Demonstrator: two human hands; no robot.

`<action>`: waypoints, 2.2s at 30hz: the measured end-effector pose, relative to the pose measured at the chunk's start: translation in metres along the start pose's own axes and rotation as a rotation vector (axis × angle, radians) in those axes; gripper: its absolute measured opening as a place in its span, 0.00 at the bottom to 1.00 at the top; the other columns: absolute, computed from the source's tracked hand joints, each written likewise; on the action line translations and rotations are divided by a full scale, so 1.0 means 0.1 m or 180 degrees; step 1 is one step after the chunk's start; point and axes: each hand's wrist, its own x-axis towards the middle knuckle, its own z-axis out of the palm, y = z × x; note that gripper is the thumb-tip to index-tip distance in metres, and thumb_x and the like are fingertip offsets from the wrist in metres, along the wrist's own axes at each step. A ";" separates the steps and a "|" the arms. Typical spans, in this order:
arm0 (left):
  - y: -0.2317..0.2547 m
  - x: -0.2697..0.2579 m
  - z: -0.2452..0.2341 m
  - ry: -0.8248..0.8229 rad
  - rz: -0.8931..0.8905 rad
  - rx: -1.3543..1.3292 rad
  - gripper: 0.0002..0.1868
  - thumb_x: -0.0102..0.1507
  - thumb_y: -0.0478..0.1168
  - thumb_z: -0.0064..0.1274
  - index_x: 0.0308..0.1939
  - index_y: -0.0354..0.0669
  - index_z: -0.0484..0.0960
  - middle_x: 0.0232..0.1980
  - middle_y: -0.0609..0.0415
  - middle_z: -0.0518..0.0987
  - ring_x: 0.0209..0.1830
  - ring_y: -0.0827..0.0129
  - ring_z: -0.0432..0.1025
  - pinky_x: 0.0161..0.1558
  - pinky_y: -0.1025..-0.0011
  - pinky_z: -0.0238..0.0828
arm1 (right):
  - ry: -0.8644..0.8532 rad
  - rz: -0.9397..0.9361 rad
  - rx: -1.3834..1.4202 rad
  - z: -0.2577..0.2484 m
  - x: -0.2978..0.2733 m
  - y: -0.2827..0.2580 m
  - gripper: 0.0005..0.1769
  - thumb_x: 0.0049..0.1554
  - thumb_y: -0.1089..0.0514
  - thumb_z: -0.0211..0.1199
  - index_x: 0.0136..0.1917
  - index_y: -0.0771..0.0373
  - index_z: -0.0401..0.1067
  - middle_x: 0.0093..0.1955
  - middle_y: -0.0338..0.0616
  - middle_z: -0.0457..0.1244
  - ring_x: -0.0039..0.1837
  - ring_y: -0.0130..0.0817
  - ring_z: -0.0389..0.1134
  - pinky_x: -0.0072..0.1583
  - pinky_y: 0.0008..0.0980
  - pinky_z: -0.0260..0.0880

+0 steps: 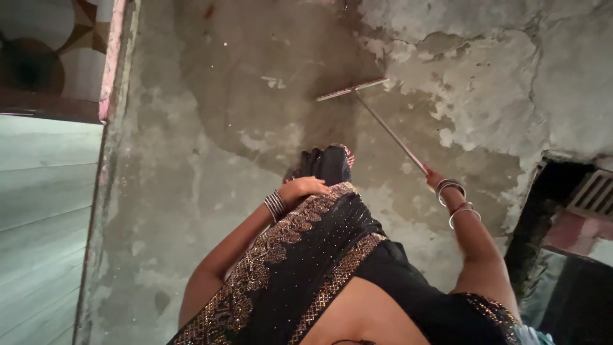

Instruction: The person uses a floor wiper to push water across a concrete floor, moving towards a wall and doorway.

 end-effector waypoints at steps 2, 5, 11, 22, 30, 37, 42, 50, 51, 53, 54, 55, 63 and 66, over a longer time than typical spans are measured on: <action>0.18 -0.15 -0.09 0.0249 -0.0062 -0.0109 0.18 0.69 0.36 0.44 0.61 0.46 0.80 0.58 0.48 0.84 0.57 0.57 0.79 0.61 0.63 0.75 | 0.0514 -0.0007 -0.0004 0.08 -0.09 -0.03 0.31 0.64 0.51 0.48 0.79 0.32 0.54 0.64 0.59 0.66 0.64 0.59 0.68 0.66 0.55 0.64; 0.53 -0.50 -0.21 0.0509 -0.0576 0.0557 0.14 0.68 0.41 0.49 0.56 0.46 0.82 0.52 0.50 0.85 0.46 0.59 0.82 0.49 0.66 0.80 | 0.0630 0.0322 0.0062 0.35 -0.27 -0.15 0.28 0.66 0.46 0.46 0.79 0.31 0.59 0.63 0.57 0.68 0.61 0.58 0.71 0.63 0.55 0.69; 1.13 -1.31 -0.16 0.0424 -0.1341 0.0273 0.15 0.65 0.42 0.54 0.53 0.38 0.82 0.47 0.45 0.84 0.40 0.55 0.80 0.42 0.63 0.78 | 0.1053 -0.0028 0.0015 0.58 -0.55 -0.52 0.24 0.66 0.42 0.47 0.75 0.28 0.64 0.61 0.57 0.68 0.60 0.58 0.70 0.61 0.54 0.70; 1.31 -1.25 -0.03 -0.0815 -0.2469 -0.1634 0.11 0.63 0.42 0.56 0.45 0.40 0.85 0.45 0.46 0.84 0.45 0.63 0.78 0.54 0.69 0.79 | 0.0898 -0.0580 -0.0358 -0.05 -0.37 -1.82 0.25 0.72 0.40 0.40 0.63 0.51 0.75 0.60 0.56 0.70 0.61 0.59 0.70 0.64 0.53 0.70; 1.28 -0.66 0.75 -0.0626 -0.2296 -0.1312 0.14 0.64 0.43 0.53 0.50 0.41 0.73 0.46 0.50 0.78 0.46 0.66 0.74 0.52 0.68 0.73 | 0.0578 -0.0260 0.0103 -0.08 -0.27 -1.55 0.23 0.68 0.41 0.42 0.67 0.46 0.71 0.61 0.58 0.66 0.63 0.60 0.68 0.64 0.53 0.68; 1.41 -0.50 1.32 -0.0351 -0.2644 -0.0338 0.20 0.64 0.45 0.52 0.55 0.43 0.62 0.46 0.51 0.75 0.45 0.68 0.73 0.50 0.68 0.69 | 0.0580 -0.0592 0.0241 -0.11 -0.22 -1.29 0.24 0.62 0.44 0.45 0.70 0.41 0.67 0.60 0.57 0.66 0.61 0.61 0.68 0.63 0.54 0.69; 1.39 -0.27 1.64 0.0056 -0.2904 0.1229 0.16 0.65 0.47 0.48 0.53 0.47 0.69 0.47 0.51 0.76 0.44 0.57 0.74 0.45 0.59 0.70 | 0.0593 -0.0508 0.0189 -0.10 -0.19 -1.16 0.21 0.68 0.39 0.45 0.65 0.44 0.73 0.61 0.55 0.67 0.62 0.60 0.68 0.65 0.53 0.68; 0.82 -0.22 1.62 -0.0676 -0.2722 -0.1733 0.24 0.73 0.54 0.42 0.61 0.36 0.67 0.59 0.39 0.69 0.62 0.47 0.64 0.66 0.51 0.61 | 0.0838 -0.0866 0.0097 -0.20 -0.26 -1.08 0.21 0.65 0.50 0.47 0.68 0.38 0.70 0.57 0.59 0.69 0.59 0.61 0.70 0.60 0.54 0.71; 0.84 -0.13 1.45 -0.1080 -0.2150 -0.1597 0.32 0.69 0.53 0.50 0.67 0.36 0.60 0.66 0.38 0.64 0.69 0.51 0.57 0.69 0.51 0.55 | 0.0783 -0.0730 0.0073 -0.25 -0.23 -1.07 0.21 0.65 0.50 0.46 0.69 0.37 0.68 0.56 0.59 0.69 0.58 0.60 0.71 0.59 0.54 0.71; 1.11 0.12 1.14 -0.1223 -0.1510 -0.1193 0.46 0.63 0.54 0.57 0.76 0.37 0.52 0.75 0.37 0.57 0.77 0.54 0.50 0.73 0.52 0.46 | 0.0627 -0.0500 -0.0011 -0.25 -0.23 -1.06 0.23 0.65 0.50 0.46 0.72 0.34 0.65 0.56 0.60 0.68 0.57 0.59 0.71 0.59 0.54 0.71; 1.26 0.32 1.04 -0.0933 -0.1418 -0.0927 0.50 0.62 0.55 0.57 0.79 0.37 0.52 0.77 0.36 0.56 0.78 0.54 0.49 0.73 0.53 0.44 | 0.0587 -0.0437 -0.0042 -0.29 -0.21 -1.02 0.24 0.64 0.50 0.46 0.72 0.34 0.64 0.55 0.59 0.68 0.57 0.59 0.71 0.58 0.54 0.71; 1.40 0.52 0.98 -0.0643 -0.1332 -0.0659 0.53 0.60 0.56 0.57 0.82 0.37 0.51 0.79 0.36 0.54 0.79 0.54 0.48 0.74 0.55 0.42 | 0.0611 -0.0432 -0.0076 -0.33 -0.17 -0.98 0.25 0.64 0.51 0.46 0.73 0.35 0.64 0.55 0.59 0.68 0.56 0.58 0.71 0.57 0.54 0.71; 0.56 1.38 1.85 -0.0199 -0.0824 -0.0736 0.19 0.66 0.31 0.41 0.55 0.45 0.85 0.54 0.49 0.84 0.53 0.62 0.79 0.59 0.63 0.76 | 0.0635 -0.0927 -0.0301 0.00 0.50 0.43 0.30 0.63 0.55 0.47 0.77 0.39 0.60 0.51 0.58 0.70 0.51 0.57 0.72 0.52 0.55 0.72; 0.24 0.77 1.63 0.1595 -0.1324 -0.2002 0.10 0.67 0.33 0.51 0.50 0.39 0.84 0.47 0.48 0.85 0.45 0.68 0.80 0.47 0.68 0.79 | 0.0538 -0.1021 -0.0666 0.08 0.26 1.02 0.33 0.63 0.57 0.47 0.80 0.40 0.56 0.49 0.58 0.70 0.50 0.57 0.72 0.50 0.56 0.72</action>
